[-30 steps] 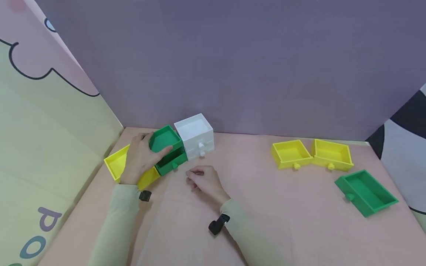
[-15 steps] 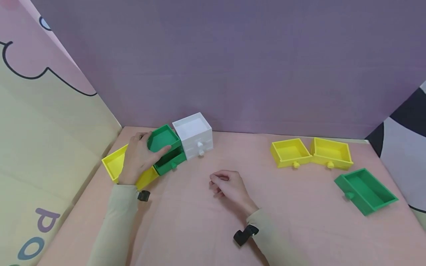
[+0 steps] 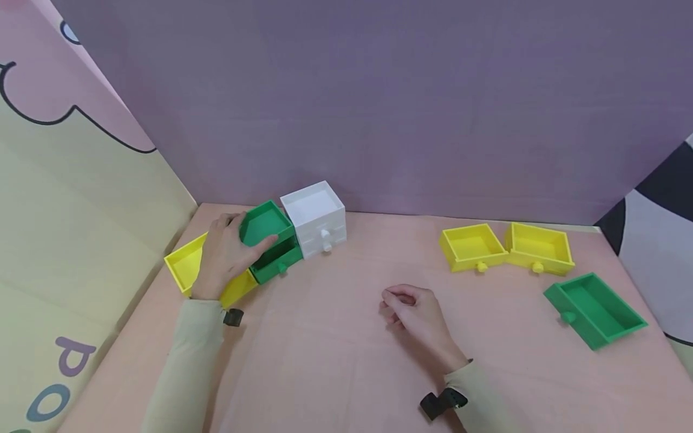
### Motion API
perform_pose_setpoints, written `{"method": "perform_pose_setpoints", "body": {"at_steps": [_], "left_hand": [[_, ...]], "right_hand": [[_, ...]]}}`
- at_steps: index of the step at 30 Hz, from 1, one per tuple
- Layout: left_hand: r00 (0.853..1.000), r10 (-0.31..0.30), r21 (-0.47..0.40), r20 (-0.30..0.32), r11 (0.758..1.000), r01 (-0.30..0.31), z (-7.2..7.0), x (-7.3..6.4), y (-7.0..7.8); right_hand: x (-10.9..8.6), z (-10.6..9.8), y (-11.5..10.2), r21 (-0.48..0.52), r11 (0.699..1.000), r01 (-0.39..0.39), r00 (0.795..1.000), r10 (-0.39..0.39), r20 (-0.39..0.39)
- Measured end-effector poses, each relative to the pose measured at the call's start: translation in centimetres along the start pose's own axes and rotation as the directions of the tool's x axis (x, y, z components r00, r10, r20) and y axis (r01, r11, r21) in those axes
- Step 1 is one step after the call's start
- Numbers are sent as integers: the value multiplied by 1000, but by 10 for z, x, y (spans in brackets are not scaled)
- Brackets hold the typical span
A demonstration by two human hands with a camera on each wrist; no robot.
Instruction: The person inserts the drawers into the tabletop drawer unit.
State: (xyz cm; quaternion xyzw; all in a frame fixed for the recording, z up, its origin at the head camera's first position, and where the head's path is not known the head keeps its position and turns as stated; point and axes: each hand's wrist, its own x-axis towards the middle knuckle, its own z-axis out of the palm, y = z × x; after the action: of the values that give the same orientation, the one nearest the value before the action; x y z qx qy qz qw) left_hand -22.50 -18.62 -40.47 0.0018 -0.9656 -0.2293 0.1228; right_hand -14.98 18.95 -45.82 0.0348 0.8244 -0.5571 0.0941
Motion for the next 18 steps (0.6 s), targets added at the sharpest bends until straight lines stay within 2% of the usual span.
{"method": "perform_pose_setpoints", "body": {"at_steps": [11,14,18], "left_hand": [[1000,5,8,-8,1000,-5,1,-2,0],[1000,8,5,-7,1000,-8,1,-1,0],[1000,5,7,-2,1000,-5,0,0,0]], "right_hand": [[-22,-57,22,-101,995,-21,992,8,-128],[-26,-76,31,-96,993,-71,979,51,-198],[-28,-103,43,-5,986,-166,945,158,-287]]}}
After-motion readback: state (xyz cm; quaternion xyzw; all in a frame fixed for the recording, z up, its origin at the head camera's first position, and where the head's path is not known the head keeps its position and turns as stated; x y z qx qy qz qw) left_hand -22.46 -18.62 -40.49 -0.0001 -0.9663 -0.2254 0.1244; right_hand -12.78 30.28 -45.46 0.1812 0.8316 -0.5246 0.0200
